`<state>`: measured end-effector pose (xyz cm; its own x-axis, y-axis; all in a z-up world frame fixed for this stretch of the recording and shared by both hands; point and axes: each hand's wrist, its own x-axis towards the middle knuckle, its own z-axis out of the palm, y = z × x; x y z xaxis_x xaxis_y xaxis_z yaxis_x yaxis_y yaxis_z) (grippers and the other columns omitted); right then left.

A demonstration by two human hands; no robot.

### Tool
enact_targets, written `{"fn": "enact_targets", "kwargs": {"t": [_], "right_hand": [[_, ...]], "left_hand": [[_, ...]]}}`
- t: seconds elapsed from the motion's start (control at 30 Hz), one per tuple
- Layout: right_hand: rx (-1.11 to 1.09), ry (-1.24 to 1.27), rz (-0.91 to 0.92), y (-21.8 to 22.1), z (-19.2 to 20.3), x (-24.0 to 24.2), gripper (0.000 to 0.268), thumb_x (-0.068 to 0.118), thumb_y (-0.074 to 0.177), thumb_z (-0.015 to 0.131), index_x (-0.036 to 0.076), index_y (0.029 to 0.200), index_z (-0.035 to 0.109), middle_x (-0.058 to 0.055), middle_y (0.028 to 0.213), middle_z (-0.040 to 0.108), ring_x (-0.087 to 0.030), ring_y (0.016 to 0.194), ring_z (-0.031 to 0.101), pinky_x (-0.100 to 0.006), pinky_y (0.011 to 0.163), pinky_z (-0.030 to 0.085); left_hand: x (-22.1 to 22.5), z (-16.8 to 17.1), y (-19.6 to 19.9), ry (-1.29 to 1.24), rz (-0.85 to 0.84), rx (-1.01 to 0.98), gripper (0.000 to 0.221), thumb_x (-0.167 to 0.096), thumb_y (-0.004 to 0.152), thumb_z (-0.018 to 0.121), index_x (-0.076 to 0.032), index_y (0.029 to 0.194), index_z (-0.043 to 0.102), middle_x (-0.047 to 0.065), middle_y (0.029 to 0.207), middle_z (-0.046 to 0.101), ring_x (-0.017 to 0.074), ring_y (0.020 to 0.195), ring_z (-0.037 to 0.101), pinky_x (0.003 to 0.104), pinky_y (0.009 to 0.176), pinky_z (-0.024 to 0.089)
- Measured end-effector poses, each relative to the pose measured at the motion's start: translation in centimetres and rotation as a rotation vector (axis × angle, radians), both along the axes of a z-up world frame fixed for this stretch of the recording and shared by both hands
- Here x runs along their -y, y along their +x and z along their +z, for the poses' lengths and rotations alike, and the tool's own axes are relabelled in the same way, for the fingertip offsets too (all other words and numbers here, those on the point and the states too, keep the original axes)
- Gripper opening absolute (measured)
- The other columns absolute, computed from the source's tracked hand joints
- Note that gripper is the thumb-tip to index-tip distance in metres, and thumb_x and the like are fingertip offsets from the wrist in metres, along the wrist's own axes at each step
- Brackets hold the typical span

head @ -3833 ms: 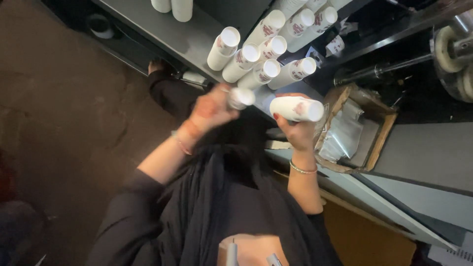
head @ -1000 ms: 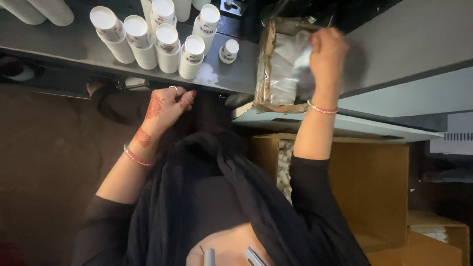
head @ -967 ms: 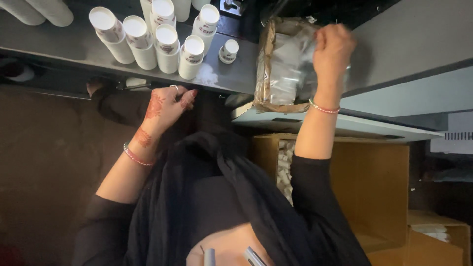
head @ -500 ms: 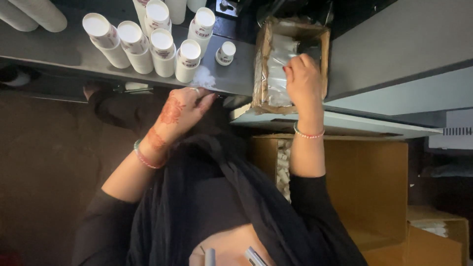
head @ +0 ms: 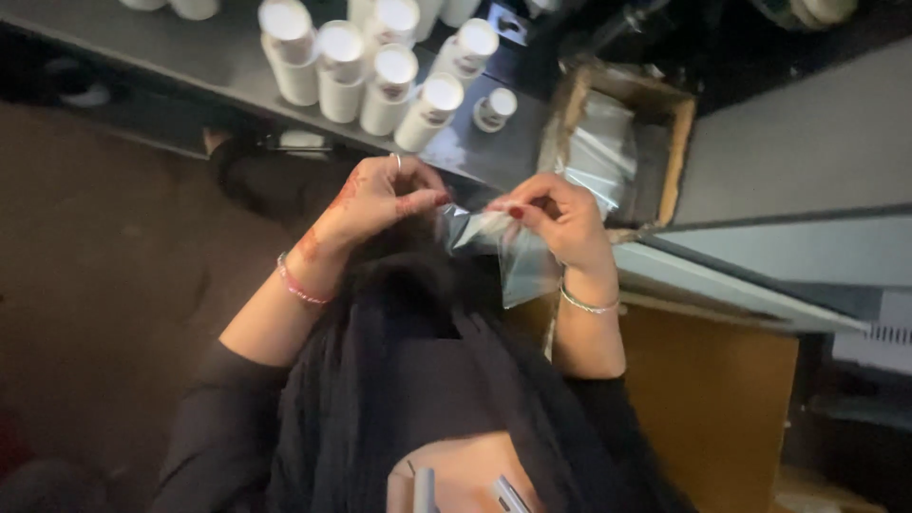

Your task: Packing stacks of paper cups into plastic sleeves and organizing them in a workspace.

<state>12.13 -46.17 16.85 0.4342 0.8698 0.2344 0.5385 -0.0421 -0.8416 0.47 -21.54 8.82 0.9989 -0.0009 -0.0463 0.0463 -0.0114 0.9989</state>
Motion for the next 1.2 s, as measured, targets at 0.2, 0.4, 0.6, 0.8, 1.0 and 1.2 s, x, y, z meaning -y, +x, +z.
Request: {"fn": "enact_targets", "kwargs": {"t": [0.2,0.4,0.6,0.8,1.0,1.2], "right_hand": [[-0.629,0.173,0.039,-1.4,0.5,-2.2,0.003,0.0,0.099,0.063,-0.002,0.102,0.062,-0.017,0.107,0.073,-0.032,0.108,0.075,-0.039,0.077,0.066],[-0.582,-0.128,0.092,-1.3,-0.3,-3.4,0.003,-0.004,0.098,0.061,-0.003,0.101,0.06,-0.014,0.109,0.071,-0.025,0.103,0.072,-0.035,0.071,0.066],[-0.322,-0.029,0.066,-1.2,0.1,-4.3,0.006,-0.008,0.101,0.06,-0.002,0.104,0.06,-0.015,0.11,0.069,-0.023,0.089,0.074,-0.034,0.075,0.065],[-0.435,0.26,0.064,-2.8,-0.4,-6.2,0.004,-0.003,0.106,0.059,0.001,0.107,0.059,-0.012,0.111,0.066,-0.028,0.104,0.076,-0.035,0.077,0.068],[-1.191,-0.188,-1.026,-4.1,-1.5,-10.6,0.032,0.024,0.099,0.042,0.0,0.111,0.06,-0.023,0.119,0.069,-0.026,0.098,0.073,-0.036,0.075,0.067],[-0.677,0.35,0.01,-4.1,-8.2,-8.1,0.029,0.015,0.105,0.074,-0.006,0.122,0.062,-0.016,0.126,0.062,-0.021,0.113,0.063,-0.034,0.099,0.055]], "left_hand": [[-1.8,0.0,-1.0,-0.122,0.16,0.229,0.025,-0.027,0.097,0.073,-0.003,0.1,0.079,0.006,0.103,0.075,0.0174,0.104,0.069,0.032,0.093,0.053],[-1.3,1.7,-1.0,0.207,0.225,0.541,0.019,-0.022,0.089,0.083,-0.005,0.097,0.08,0.01,0.108,0.077,0.0273,0.127,0.06,0.039,0.105,0.048],[-3.0,0.3,-2.1,0.188,0.021,0.233,0.014,-0.015,0.088,0.077,-0.005,0.097,0.078,0.005,0.091,0.077,0.0158,0.089,0.075,0.031,0.083,0.059],[-3.1,-3.0,-2.3,-0.47,0.311,0.152,0.014,-0.006,0.089,0.075,0.003,0.099,0.071,0.005,0.089,0.076,0.0098,0.082,0.074,0.025,0.078,0.059],[-0.2,-3.7,-2.4,0.258,0.74,0.28,0.013,-0.013,0.103,0.073,-0.001,0.098,0.075,0.006,0.066,0.061,0.0091,0.056,0.055,0.029,0.054,0.045],[-0.2,0.4,-3.1,0.671,0.69,0.813,0.015,-0.007,0.093,0.073,-0.003,0.107,0.073,0.01,0.077,0.063,0.0271,0.072,0.062,0.039,0.069,0.05]]}}
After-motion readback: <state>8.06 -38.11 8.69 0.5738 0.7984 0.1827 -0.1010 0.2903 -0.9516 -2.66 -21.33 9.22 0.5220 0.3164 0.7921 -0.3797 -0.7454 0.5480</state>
